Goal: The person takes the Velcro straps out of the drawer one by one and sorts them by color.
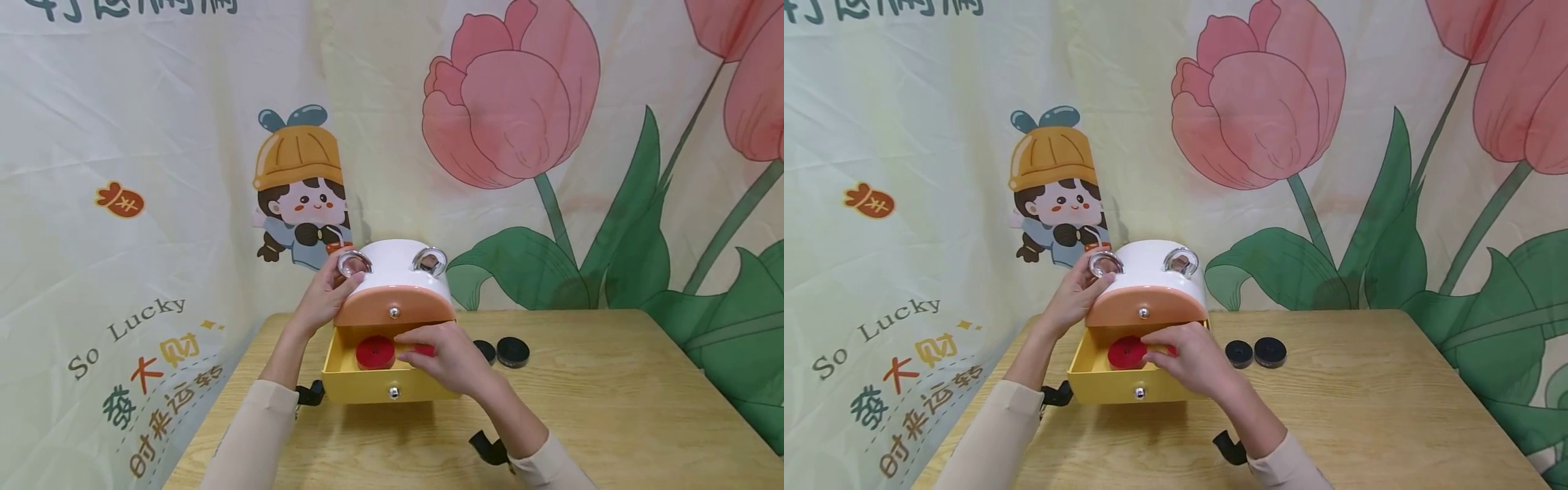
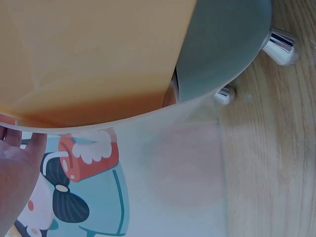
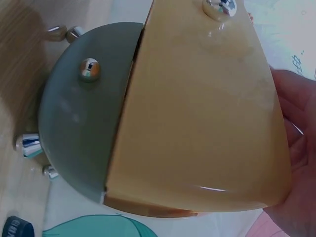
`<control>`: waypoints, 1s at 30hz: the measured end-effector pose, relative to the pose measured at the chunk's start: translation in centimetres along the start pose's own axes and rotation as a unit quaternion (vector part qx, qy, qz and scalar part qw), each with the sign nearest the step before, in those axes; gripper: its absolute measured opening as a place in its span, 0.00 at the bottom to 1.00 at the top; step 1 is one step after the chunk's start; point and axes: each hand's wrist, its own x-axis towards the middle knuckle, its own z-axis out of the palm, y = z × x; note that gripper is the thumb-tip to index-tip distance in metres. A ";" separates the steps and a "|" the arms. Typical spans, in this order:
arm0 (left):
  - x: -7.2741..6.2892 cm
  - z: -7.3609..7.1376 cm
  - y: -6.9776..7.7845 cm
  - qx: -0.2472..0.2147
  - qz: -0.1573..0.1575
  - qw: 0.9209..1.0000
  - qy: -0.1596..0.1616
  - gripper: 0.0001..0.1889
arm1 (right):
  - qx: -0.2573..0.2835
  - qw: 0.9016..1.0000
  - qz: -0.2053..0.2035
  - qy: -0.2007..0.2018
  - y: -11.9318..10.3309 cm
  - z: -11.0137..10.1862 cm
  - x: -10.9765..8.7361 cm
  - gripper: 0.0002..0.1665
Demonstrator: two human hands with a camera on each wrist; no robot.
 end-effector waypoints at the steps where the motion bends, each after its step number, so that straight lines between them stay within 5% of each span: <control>1: 0.0 0.0 -0.1 -0.001 -0.001 1.000 0.000 0.31 | 0.005 1.000 0.004 -0.014 0.1 0.0 0.2 0.15; 10: 0.1 0.0 -0.4 -0.005 0.004 1.000 0.001 0.31 | 0.011 0.993 0.012 -0.115 1.1 -0.2 2.0 0.19; 20: -0.1 0.0 0.0 -0.004 -0.003 1.000 -0.001 0.32 | -0.043 0.972 -0.020 -0.231 1.7 -0.2 4.0 0.26; 30: 0.8 -0.2 -2.6 -0.006 0.001 1.000 0.008 0.31 | -0.069 0.952 -0.049 -0.294 2.6 0.9 5.4 0.26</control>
